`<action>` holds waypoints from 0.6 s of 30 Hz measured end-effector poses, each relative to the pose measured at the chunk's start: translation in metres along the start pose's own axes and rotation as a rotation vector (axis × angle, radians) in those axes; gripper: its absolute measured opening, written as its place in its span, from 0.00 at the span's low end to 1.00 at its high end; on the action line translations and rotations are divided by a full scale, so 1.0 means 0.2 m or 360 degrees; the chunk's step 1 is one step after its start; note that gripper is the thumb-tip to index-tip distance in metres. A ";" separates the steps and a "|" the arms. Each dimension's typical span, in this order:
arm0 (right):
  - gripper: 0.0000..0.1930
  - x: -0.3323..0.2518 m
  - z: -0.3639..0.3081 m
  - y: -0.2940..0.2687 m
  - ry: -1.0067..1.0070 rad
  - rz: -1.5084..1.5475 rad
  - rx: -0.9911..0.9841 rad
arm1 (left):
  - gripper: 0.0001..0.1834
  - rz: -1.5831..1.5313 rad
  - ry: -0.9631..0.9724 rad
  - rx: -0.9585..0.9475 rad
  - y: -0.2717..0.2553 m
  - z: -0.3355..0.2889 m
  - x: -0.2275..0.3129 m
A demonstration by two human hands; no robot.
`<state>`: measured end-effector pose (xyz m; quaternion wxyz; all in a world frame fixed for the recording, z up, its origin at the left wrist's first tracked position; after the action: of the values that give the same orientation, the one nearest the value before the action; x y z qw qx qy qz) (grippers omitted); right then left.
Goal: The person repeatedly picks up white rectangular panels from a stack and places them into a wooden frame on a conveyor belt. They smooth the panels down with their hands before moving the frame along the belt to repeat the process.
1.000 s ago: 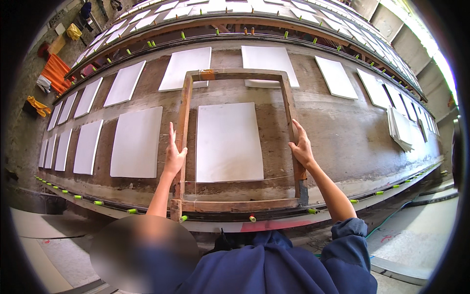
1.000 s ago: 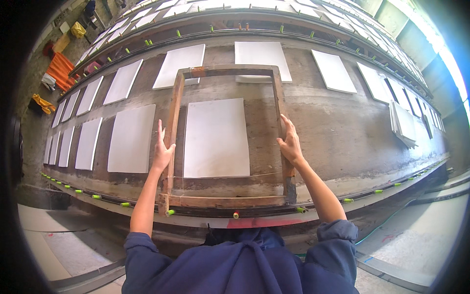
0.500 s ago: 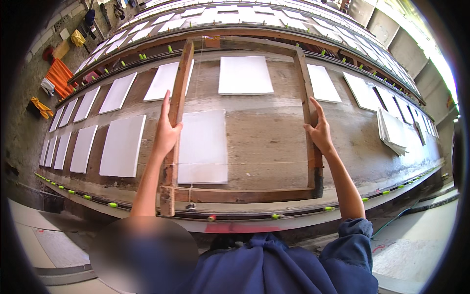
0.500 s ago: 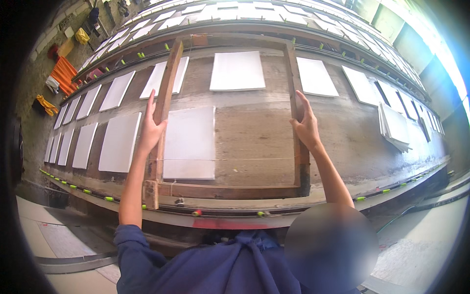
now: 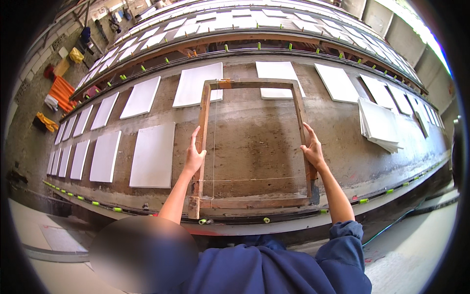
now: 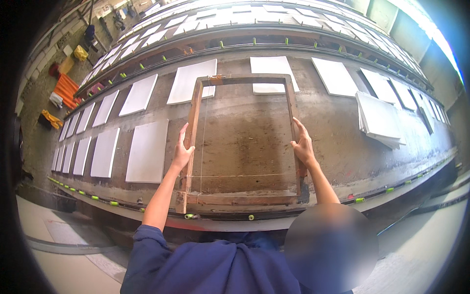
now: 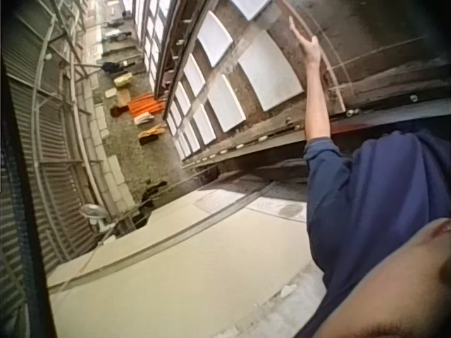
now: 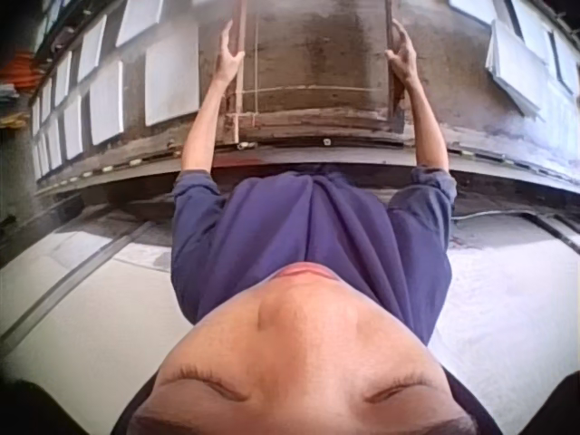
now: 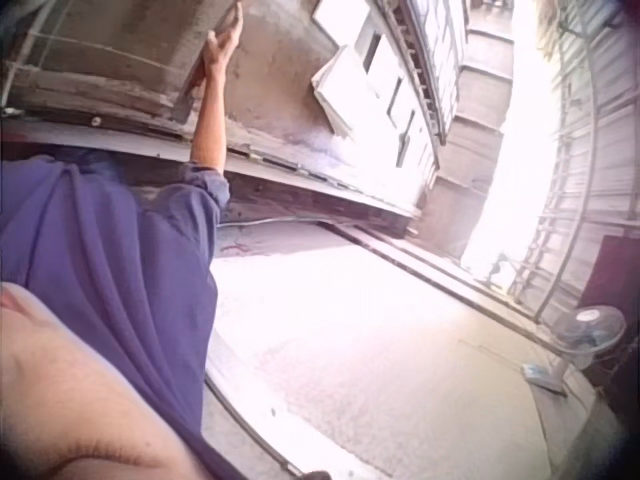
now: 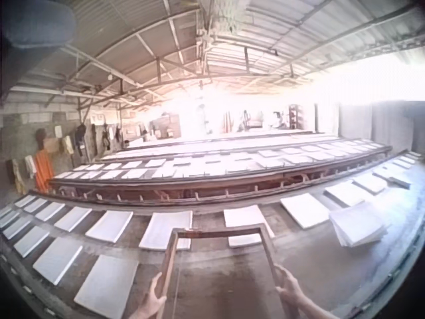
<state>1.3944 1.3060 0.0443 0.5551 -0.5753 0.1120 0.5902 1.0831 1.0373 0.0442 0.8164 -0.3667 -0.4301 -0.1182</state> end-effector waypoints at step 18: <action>0.43 0.00 -0.04 0.03 -0.0008 -0.0200 -0.0132 | 0.35 0.0333 -0.0029 -0.0024 0.03 -0.17 -0.02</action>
<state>1.3935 1.2967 0.0386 0.5670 -0.6021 0.0499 0.5599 1.1043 1.0178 0.0266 0.8176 -0.4168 -0.3960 -0.0321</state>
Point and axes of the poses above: each hand's wrist, its own z-axis towards the middle knuckle, its own y-axis out of the palm, x = y × z, the point moved 5 cm from there along z, towards the middle knuckle, and after that the axes turned 6 degrees about x, right-handed, at the moved point
